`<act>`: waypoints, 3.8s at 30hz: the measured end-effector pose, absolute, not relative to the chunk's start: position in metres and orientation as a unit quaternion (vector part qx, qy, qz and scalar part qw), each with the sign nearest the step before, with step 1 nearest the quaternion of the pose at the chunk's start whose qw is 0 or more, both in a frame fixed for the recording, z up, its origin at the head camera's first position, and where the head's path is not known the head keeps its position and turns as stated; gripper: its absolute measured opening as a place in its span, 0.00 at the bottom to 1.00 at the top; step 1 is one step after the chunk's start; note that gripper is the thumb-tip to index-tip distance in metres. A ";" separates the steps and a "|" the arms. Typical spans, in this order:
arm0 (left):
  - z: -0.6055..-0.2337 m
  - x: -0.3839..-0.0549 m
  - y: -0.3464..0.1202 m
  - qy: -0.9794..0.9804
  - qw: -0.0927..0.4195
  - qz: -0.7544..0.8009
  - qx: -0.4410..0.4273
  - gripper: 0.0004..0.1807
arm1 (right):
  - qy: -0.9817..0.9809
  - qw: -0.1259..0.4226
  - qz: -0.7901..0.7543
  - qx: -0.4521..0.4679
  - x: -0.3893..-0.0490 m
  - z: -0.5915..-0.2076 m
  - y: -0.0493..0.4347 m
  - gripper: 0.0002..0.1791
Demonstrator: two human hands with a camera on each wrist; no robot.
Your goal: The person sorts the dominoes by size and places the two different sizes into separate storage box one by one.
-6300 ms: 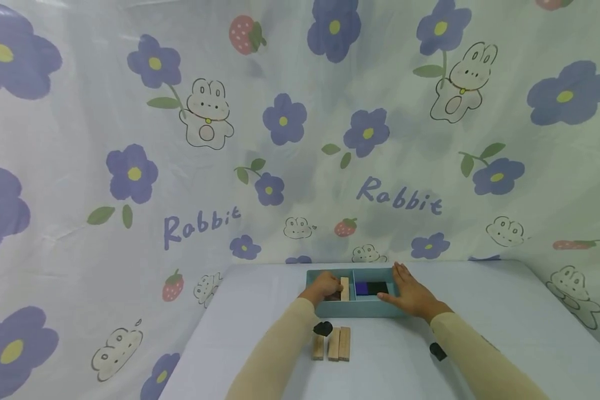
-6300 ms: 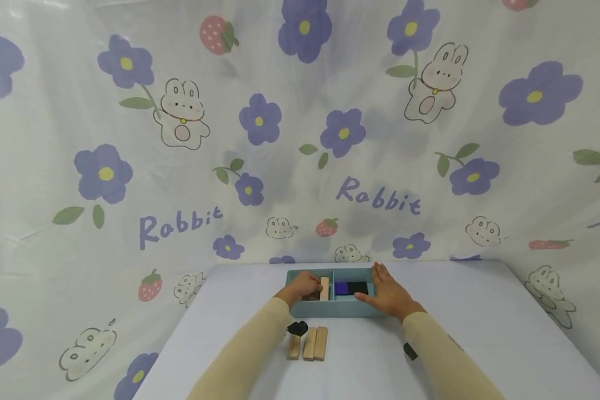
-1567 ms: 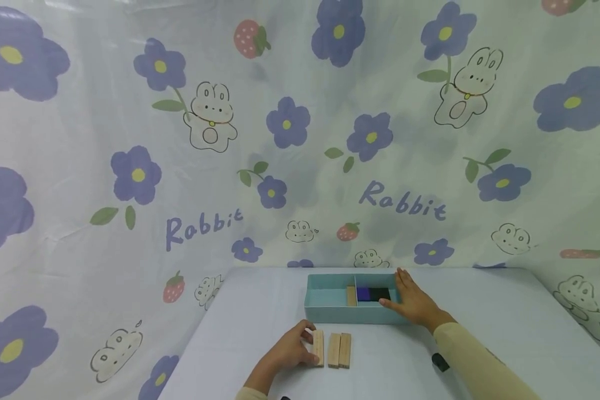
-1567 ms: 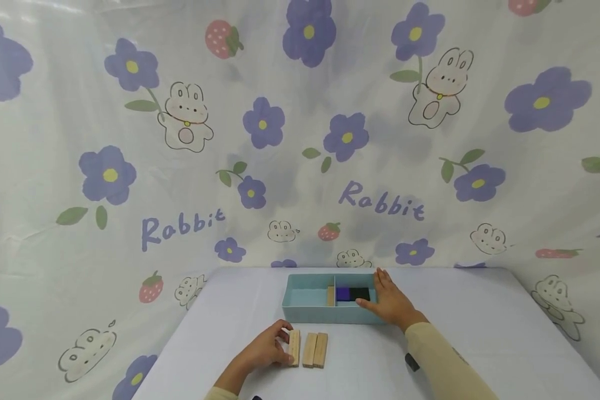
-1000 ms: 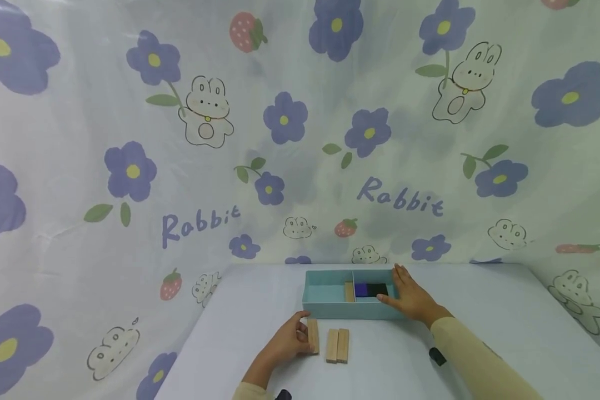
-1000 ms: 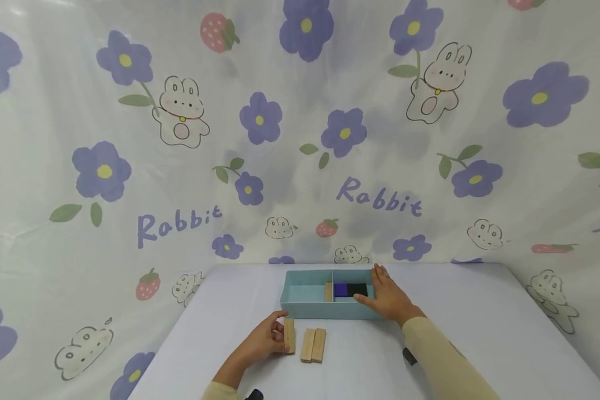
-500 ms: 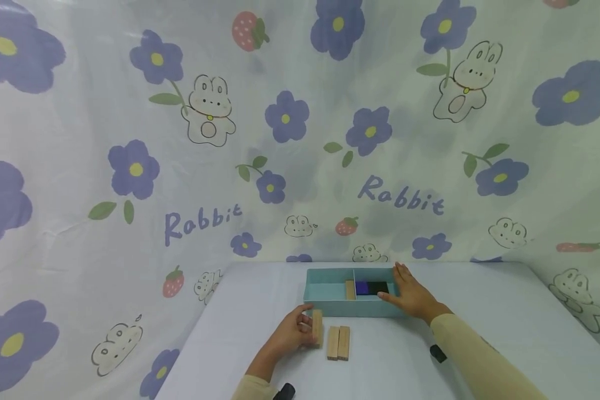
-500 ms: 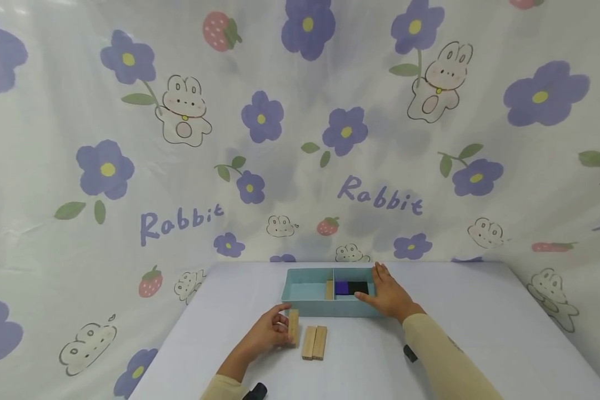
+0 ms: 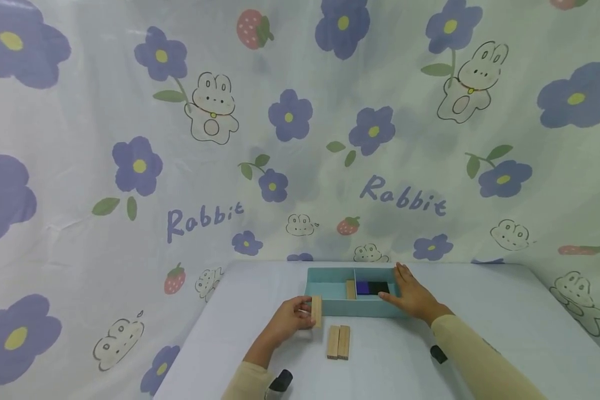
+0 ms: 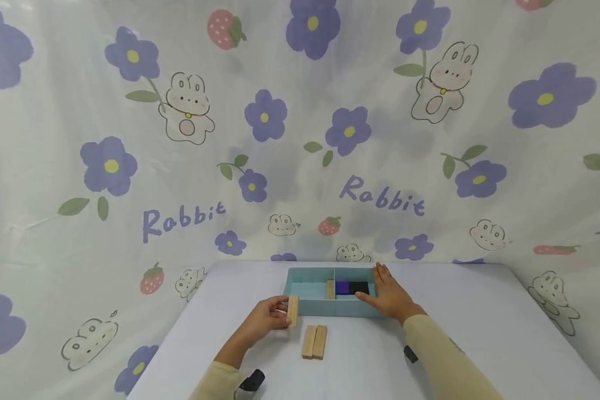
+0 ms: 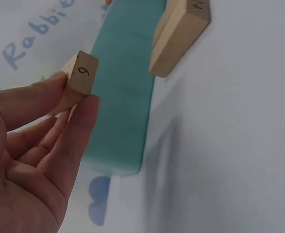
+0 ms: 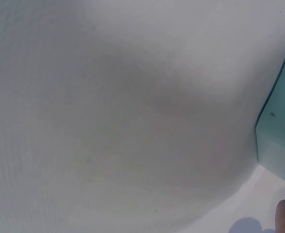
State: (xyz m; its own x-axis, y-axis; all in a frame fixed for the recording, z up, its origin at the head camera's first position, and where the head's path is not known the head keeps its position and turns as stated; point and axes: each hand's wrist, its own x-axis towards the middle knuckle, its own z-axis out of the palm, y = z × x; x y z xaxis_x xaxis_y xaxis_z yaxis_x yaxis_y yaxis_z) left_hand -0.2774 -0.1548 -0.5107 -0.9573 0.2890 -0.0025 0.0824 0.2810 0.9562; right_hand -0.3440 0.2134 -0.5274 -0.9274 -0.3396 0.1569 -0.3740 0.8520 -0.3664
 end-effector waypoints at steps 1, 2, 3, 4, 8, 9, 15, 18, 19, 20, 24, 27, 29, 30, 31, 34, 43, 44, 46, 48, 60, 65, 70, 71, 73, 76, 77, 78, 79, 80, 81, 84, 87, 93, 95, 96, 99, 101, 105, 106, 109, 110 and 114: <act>-0.509 -0.279 -0.156 0.792 0.085 0.594 0.114 0.34 | -0.960 0.046 0.201 0.189 -0.344 -0.527 0.213 0.59; -0.507 -0.280 -0.158 0.788 0.083 0.599 0.111 0.34 | -0.960 0.046 0.201 0.189 -0.344 -0.527 0.212 0.59; -0.505 -0.282 -0.159 0.784 0.082 0.605 0.110 0.34 | -0.960 0.047 0.203 0.190 -0.344 -0.527 0.212 0.59; -0.503 -0.284 -0.161 0.780 0.082 0.611 0.109 0.34 | -0.959 0.048 0.204 0.191 -0.344 -0.527 0.212 0.59; -0.496 -0.294 -0.163 0.776 0.082 0.615 0.113 0.33 | -0.958 0.043 0.208 0.191 -0.342 -0.527 0.215 0.60; -0.494 -0.297 -0.163 0.775 0.081 0.616 0.115 0.33 | -0.958 0.042 0.209 0.191 -0.341 -0.526 0.217 0.60; -0.476 -0.314 -0.160 0.784 0.073 0.606 0.113 0.32 | -0.959 0.040 0.209 0.189 -0.344 -0.523 0.217 0.60; -0.471 -0.319 -0.158 0.791 0.076 0.596 0.117 0.32 | -0.959 0.041 0.213 0.184 -0.344 -0.524 0.215 0.60; -0.471 -0.321 -0.157 0.793 0.077 0.592 0.119 0.32 | -0.958 0.040 0.216 0.182 -0.344 -0.525 0.214 0.59; -0.471 -0.322 -0.156 0.795 0.079 0.589 0.119 0.32 | -0.958 0.039 0.219 0.179 -0.344 -0.527 0.213 0.60; -0.479 -0.330 -0.154 0.803 0.093 0.578 0.112 0.32 | -0.957 0.030 0.227 0.177 -0.342 -0.533 0.209 0.59; -0.482 -0.336 -0.151 0.811 0.098 0.565 0.113 0.32 | -0.959 0.030 0.220 0.177 -0.340 -0.535 0.208 0.59; -0.483 -0.342 -0.148 0.823 0.098 0.548 0.115 0.31 | -0.960 0.035 0.216 0.177 -0.339 -0.535 0.207 0.59; -0.483 -0.345 -0.146 0.827 0.098 0.542 0.115 0.31 | -0.960 0.038 0.214 0.178 -0.339 -0.534 0.208 0.59; -0.484 -0.348 -0.144 0.831 0.099 0.535 0.116 0.30 | -0.960 0.039 0.211 0.179 -0.339 -0.534 0.208 0.59; -0.485 -0.358 -0.139 0.839 0.110 0.521 0.108 0.30 | -0.961 0.039 0.206 0.180 -0.340 -0.533 0.209 0.59; -0.485 -0.374 -0.122 0.846 0.132 0.504 0.114 0.29 | -0.962 0.046 0.202 0.177 -0.343 -0.528 0.209 0.60; -0.485 -0.375 -0.120 0.845 0.135 0.504 0.114 0.29 | -0.962 0.048 0.200 0.178 -0.344 -0.528 0.209 0.60; -0.485 -0.376 -0.117 0.845 0.139 0.504 0.112 0.29 | -0.963 0.049 0.196 0.178 -0.345 -0.528 0.209 0.59; -0.485 -0.376 -0.113 0.846 0.143 0.501 0.109 0.29 | -0.964 0.051 0.192 0.177 -0.345 -0.528 0.210 0.59; -0.490 -0.378 -0.096 0.883 0.142 0.429 0.123 0.27 | -0.963 0.053 0.199 0.172 -0.346 -0.528 0.211 0.61; -0.493 -0.377 -0.091 0.896 0.133 0.405 0.121 0.27 | -0.965 0.050 0.195 0.170 -0.346 -0.533 0.212 0.61; -0.495 -0.377 -0.087 0.909 0.130 0.381 0.111 0.26 | -0.964 0.051 0.199 0.171 -0.346 -0.533 0.212 0.60; -0.495 -0.377 -0.086 0.911 0.128 0.376 0.110 0.25 | -0.964 0.051 0.198 0.171 -0.346 -0.533 0.212 0.60; -0.495 -0.377 -0.084 0.915 0.128 0.368 0.108 0.24 | -0.964 0.051 0.196 0.170 -0.346 -0.533 0.212 0.60; -0.494 -0.377 -0.081 0.921 0.129 0.353 0.103 0.22 | -0.964 0.051 0.197 0.171 -0.347 -0.533 0.213 0.60; -0.493 -0.377 -0.080 0.923 0.130 0.347 0.100 0.22 | -0.964 0.050 0.197 0.172 -0.347 -0.533 0.212 0.60; -0.493 -0.377 -0.080 0.925 0.131 0.344 0.097 0.22 | -0.964 0.049 0.198 0.172 -0.348 -0.533 0.212 0.60; -0.494 -0.377 -0.079 0.926 0.133 0.340 0.094 0.22 | -0.963 0.049 0.199 0.172 -0.348 -0.533 0.212 0.60; -0.494 -0.378 -0.078 0.927 0.134 0.338 0.092 0.22 | -0.963 0.049 0.199 0.173 -0.347 -0.533 0.212 0.60; -0.495 -0.378 -0.077 0.928 0.136 0.335 0.090 0.22 | -0.963 0.048 0.199 0.174 -0.347 -0.533 0.213 0.60; -0.497 -0.381 -0.074 0.929 0.141 0.333 0.082 0.22 | -0.964 0.047 0.196 0.174 -0.346 -0.532 0.213 0.59; -0.500 -0.384 -0.072 0.929 0.143 0.333 0.072 0.22 | -0.964 0.046 0.194 0.175 -0.346 -0.531 0.213 0.60; -0.507 -0.390 -0.069 0.935 0.133 0.317 0.085 0.16 | -0.965 0.045 0.190 0.178 -0.345 -0.528 0.212 0.61; -0.508 -0.391 -0.068 0.937 0.127 0.311 0.095 0.15 | -0.965 0.045 0.186 0.177 -0.345 -0.527 0.211 0.60; -0.508 -0.390 -0.068 0.939 0.124 0.308 0.095 0.16 | -0.965 0.047 0.187 0.177 -0.345 -0.527 0.211 0.60; -0.505 -0.389 -0.067 0.942 0.121 0.300 0.087 0.16 | -0.963 0.049 0.193 0.180 -0.344 -0.526 0.210 0.59; -0.504 -0.387 -0.066 0.945 0.121 0.293 0.077 0.15 | -0.963 0.054 0.194 0.182 -0.343 -0.525 0.210 0.59; -0.502 -0.387 -0.065 0.945 0.120 0.296 0.070 0.16 | -0.962 0.060 0.192 0.185 -0.344 -0.524 0.210 0.59; -0.503 -0.387 -0.065 0.944 0.119 0.299 0.070 0.16 | -0.962 0.061 0.191 0.184 -0.344 -0.524 0.210 0.59; -0.503 -0.388 -0.065 0.942 0.120 0.304 0.070 0.19 | -0.962 0.059 0.195 0.183 -0.345 -0.525 0.209 0.59; -0.503 -0.387 -0.065 0.943 0.120 0.303 0.071 0.19 | -0.962 0.058 0.194 0.182 -0.345 -0.525 0.209 0.59; -0.500 -0.386 -0.064 0.943 0.123 0.302 0.070 0.20 | -0.964 0.054 0.190 0.178 -0.346 -0.526 0.209 0.60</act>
